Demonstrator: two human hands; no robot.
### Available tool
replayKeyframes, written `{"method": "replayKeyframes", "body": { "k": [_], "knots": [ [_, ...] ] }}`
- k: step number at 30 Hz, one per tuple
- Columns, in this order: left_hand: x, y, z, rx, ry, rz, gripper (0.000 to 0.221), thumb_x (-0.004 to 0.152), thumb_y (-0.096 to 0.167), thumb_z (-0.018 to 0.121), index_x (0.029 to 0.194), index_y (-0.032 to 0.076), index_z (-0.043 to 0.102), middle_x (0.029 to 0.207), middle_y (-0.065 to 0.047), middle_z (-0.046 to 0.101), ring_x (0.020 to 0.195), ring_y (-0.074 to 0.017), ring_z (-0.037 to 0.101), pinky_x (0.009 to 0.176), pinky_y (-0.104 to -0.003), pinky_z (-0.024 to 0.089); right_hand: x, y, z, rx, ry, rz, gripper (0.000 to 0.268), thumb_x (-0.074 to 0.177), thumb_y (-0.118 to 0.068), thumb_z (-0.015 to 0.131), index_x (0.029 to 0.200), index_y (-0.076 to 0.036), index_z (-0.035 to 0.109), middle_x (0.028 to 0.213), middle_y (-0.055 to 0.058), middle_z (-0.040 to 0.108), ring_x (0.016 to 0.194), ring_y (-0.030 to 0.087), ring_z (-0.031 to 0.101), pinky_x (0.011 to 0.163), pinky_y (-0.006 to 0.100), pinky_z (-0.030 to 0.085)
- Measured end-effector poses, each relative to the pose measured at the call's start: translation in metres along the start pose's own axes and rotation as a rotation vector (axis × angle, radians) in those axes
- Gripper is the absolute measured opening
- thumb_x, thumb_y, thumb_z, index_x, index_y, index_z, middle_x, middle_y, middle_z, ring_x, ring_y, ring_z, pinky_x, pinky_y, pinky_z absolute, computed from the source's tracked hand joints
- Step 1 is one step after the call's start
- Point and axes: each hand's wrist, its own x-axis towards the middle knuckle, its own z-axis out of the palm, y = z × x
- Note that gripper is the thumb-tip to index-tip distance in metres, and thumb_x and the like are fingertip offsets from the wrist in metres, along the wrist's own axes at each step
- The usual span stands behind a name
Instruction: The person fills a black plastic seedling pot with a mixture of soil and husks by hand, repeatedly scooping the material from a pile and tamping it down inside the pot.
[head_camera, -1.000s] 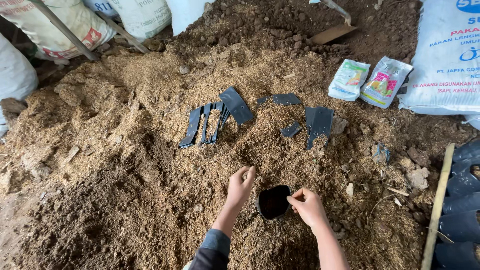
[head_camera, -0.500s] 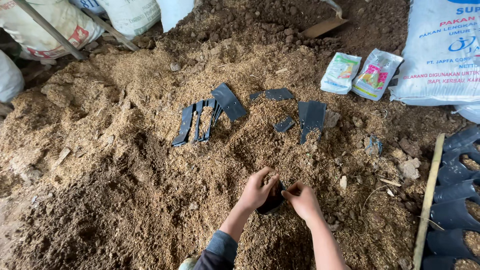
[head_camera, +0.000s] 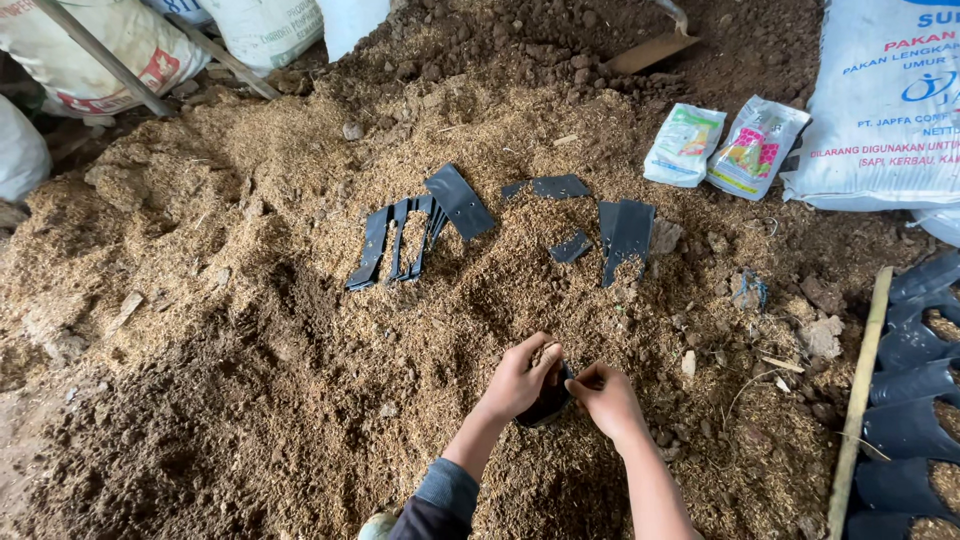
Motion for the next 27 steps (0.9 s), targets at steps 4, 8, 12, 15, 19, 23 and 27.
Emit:
{"method": "replayKeyframes", "body": {
  "k": [4, 8, 12, 15, 19, 23, 27],
  "knots": [
    [0.001, -0.003, -0.001, 0.082, -0.006, -0.021, 0.019, 0.093, 0.025, 0.046, 0.094, 0.009, 0.055, 0.079, -0.005, 0.057, 0.065, -0.0134, 0.053, 0.055, -0.026, 0.048, -0.001, -0.001, 0.000, -0.015, 0.010, 0.001, 0.014, 0.083, -0.020, 0.066, 0.079, -0.007, 0.062, 0.070, 0.005, 0.064, 0.060, 0.015, 0.056, 0.062, 0.027, 0.043],
    [-0.001, 0.001, -0.002, 0.076, -0.040, -0.015, 0.019, 0.094, 0.022, 0.046, 0.093, 0.007, 0.057, 0.081, -0.006, 0.060, 0.062, -0.0139, 0.055, 0.051, -0.024, 0.049, -0.002, -0.002, 0.000, 0.010, 0.004, 0.000, 0.012, 0.082, -0.018, 0.066, 0.081, -0.007, 0.063, 0.071, 0.005, 0.064, 0.060, 0.014, 0.055, 0.061, 0.026, 0.042],
    [-0.001, -0.001, -0.001, 0.103, -0.060, 0.003, 0.021, 0.093, 0.024, 0.047, 0.089, 0.007, 0.058, 0.082, -0.005, 0.059, 0.062, -0.0143, 0.054, 0.052, -0.026, 0.047, -0.001, -0.001, 0.001, 0.040, -0.003, 0.006, 0.010, 0.084, -0.017, 0.065, 0.080, -0.008, 0.062, 0.067, 0.004, 0.062, 0.053, 0.012, 0.049, 0.054, 0.024, 0.038],
    [-0.001, -0.002, -0.002, 0.077, -0.091, -0.039, 0.018, 0.094, 0.018, 0.044, 0.095, 0.007, 0.057, 0.088, -0.007, 0.059, 0.066, -0.0143, 0.056, 0.058, -0.027, 0.051, -0.002, -0.003, 0.000, 0.023, -0.004, 0.019, 0.009, 0.083, -0.016, 0.065, 0.083, -0.007, 0.063, 0.075, 0.005, 0.065, 0.064, 0.014, 0.056, 0.066, 0.026, 0.044],
    [0.001, -0.006, 0.002, 0.092, -0.082, 0.075, 0.015, 0.093, 0.012, 0.046, 0.094, 0.005, 0.059, 0.096, -0.009, 0.062, 0.081, -0.0191, 0.061, 0.076, -0.032, 0.054, -0.004, -0.005, 0.000, 0.012, -0.005, 0.043, 0.010, 0.084, -0.017, 0.065, 0.084, -0.008, 0.063, 0.079, 0.005, 0.065, 0.067, 0.014, 0.057, 0.068, 0.026, 0.046],
    [-0.001, -0.004, 0.002, 0.093, -0.097, 0.107, 0.020, 0.084, -0.003, 0.045, 0.098, 0.004, 0.059, 0.101, -0.012, 0.062, 0.090, -0.0233, 0.062, 0.084, -0.037, 0.054, -0.003, -0.003, 0.000, 0.049, -0.006, 0.072, 0.009, 0.085, -0.015, 0.064, 0.083, -0.007, 0.062, 0.073, 0.005, 0.062, 0.061, 0.012, 0.052, 0.063, 0.025, 0.043],
    [-0.005, 0.006, -0.001, 0.011, -0.141, 0.060, 0.020, 0.085, 0.000, 0.043, 0.098, 0.005, 0.058, 0.099, -0.011, 0.062, 0.087, -0.0211, 0.063, 0.079, -0.033, 0.057, -0.005, -0.004, -0.001, 0.060, -0.004, 0.076, 0.010, 0.083, -0.017, 0.065, 0.085, -0.007, 0.063, 0.079, 0.006, 0.066, 0.070, 0.016, 0.059, 0.073, 0.030, 0.047]
  ]
}}
